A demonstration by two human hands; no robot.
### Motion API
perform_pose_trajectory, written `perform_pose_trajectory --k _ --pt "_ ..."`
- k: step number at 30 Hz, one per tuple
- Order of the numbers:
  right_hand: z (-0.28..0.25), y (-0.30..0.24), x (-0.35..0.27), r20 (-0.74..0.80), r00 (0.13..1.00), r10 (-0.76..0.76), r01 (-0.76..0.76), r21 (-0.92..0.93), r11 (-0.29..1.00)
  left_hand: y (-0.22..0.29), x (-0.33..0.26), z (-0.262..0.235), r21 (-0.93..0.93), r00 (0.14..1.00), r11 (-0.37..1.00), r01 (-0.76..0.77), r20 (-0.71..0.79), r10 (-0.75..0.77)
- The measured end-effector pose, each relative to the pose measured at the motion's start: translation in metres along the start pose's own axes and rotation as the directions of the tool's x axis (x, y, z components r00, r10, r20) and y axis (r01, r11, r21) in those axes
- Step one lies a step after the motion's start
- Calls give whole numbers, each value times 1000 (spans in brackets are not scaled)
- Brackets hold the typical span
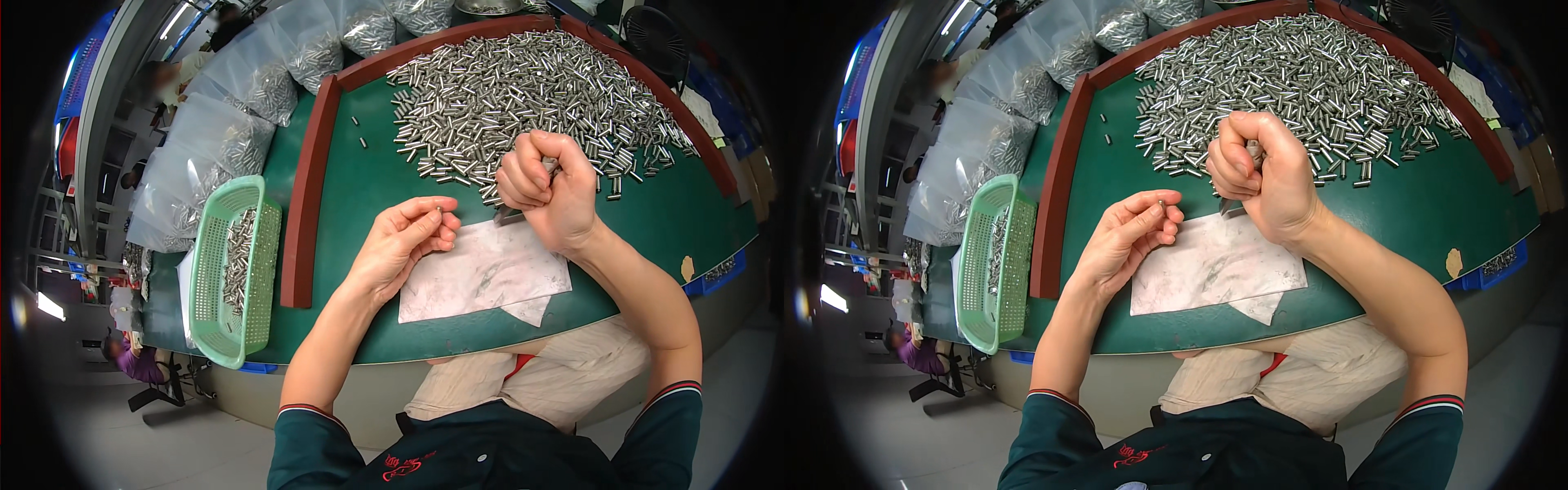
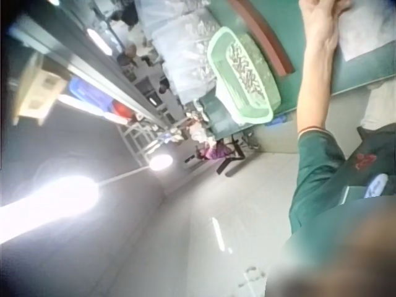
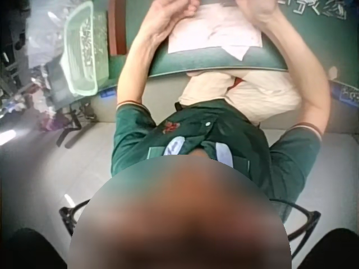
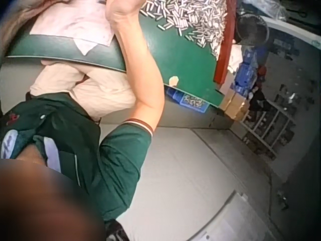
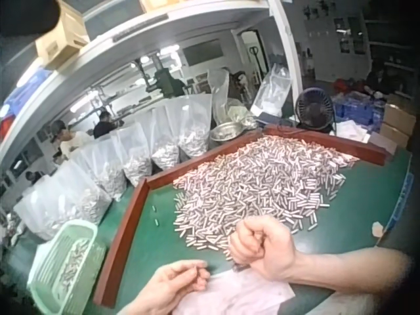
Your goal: Using a small blade to deburr or clean small metal pins at a workbench.
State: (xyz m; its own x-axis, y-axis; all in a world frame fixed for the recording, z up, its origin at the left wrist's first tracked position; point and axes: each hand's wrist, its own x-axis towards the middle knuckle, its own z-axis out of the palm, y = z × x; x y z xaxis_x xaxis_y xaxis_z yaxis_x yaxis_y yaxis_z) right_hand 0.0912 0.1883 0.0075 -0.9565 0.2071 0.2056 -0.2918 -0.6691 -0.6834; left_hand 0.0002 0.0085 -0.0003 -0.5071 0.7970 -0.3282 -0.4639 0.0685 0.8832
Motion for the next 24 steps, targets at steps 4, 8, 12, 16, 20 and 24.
perform_pose_trajectory --k 4,8,12,16,20,24 --pt "-1 1 0 -6 1000 3 -3 -3 1000 -4 1 -1 142 996 987 -80 -26 84" --pt "0 0 -1 -11 1000 0 -1 -2 1000 -5 1 2 208 991 970 -123 -26 131" --pt "-1 0 0 -3 1000 -1 1 -10 1000 -6 0 2 229 989 965 -127 -40 139" --pt "-1 1 0 -5 1000 0 0 -12 1000 -5 0 0 230 991 966 -121 -30 132" --pt "-1 1 -1 -5 1000 1 -1 -17 1000 -2 0 1 171 993 979 -115 -11 118" --pt "-1 1 -3 5 1000 -8 8 -2 1000 -4 -1 4 278 984 948 -158 -35 174"
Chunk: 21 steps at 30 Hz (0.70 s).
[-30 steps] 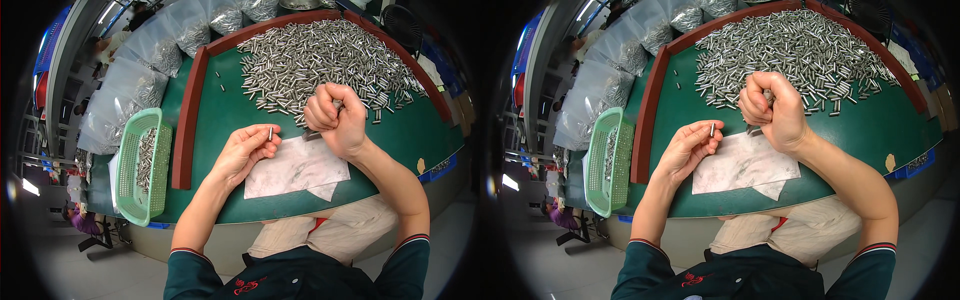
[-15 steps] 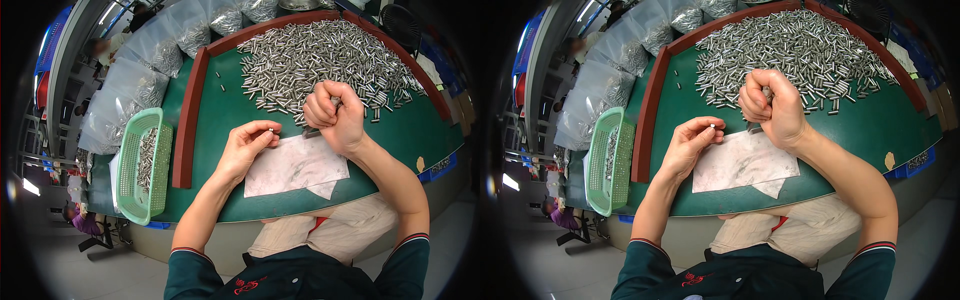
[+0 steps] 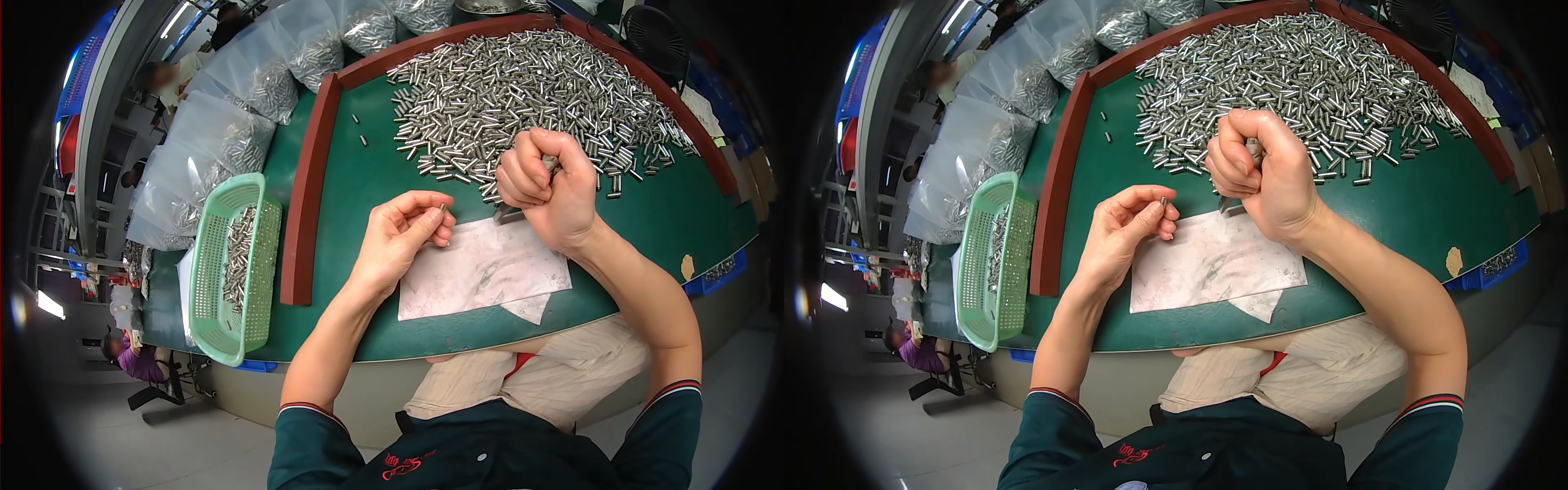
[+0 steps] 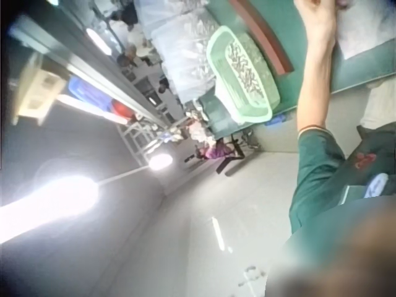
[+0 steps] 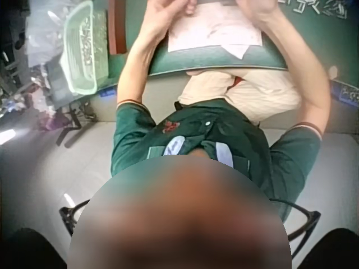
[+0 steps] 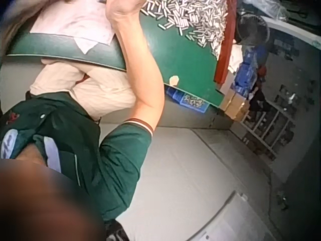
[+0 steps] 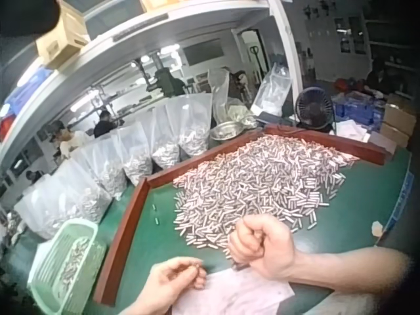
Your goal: Using a small blade to deburr or clean small metal pins at a workbench.
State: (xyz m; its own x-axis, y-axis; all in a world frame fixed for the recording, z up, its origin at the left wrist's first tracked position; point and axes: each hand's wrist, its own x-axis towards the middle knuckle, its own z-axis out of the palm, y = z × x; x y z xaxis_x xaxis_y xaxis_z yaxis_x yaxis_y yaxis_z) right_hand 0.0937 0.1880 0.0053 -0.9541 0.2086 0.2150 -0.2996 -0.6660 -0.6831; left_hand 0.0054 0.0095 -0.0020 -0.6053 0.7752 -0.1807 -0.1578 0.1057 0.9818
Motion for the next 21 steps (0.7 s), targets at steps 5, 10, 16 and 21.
perform_pose_trajectory --k 5,10,16,21 --pt "15 3 -10 -8 1000 8 -8 -4 1000 -4 -11 15 423 976 883 -204 23 215" --pt "17 13 -14 19 999 -27 28 -86 996 -7 -10 23 732 926 601 -320 106 363" --pt "14 18 -12 -80 997 -21 20 -12 1000 -9 -7 26 745 938 604 -284 83 338" --pt "12 24 -11 -119 993 10 -10 -1 1000 -12 -6 26 737 937 616 -277 66 342"
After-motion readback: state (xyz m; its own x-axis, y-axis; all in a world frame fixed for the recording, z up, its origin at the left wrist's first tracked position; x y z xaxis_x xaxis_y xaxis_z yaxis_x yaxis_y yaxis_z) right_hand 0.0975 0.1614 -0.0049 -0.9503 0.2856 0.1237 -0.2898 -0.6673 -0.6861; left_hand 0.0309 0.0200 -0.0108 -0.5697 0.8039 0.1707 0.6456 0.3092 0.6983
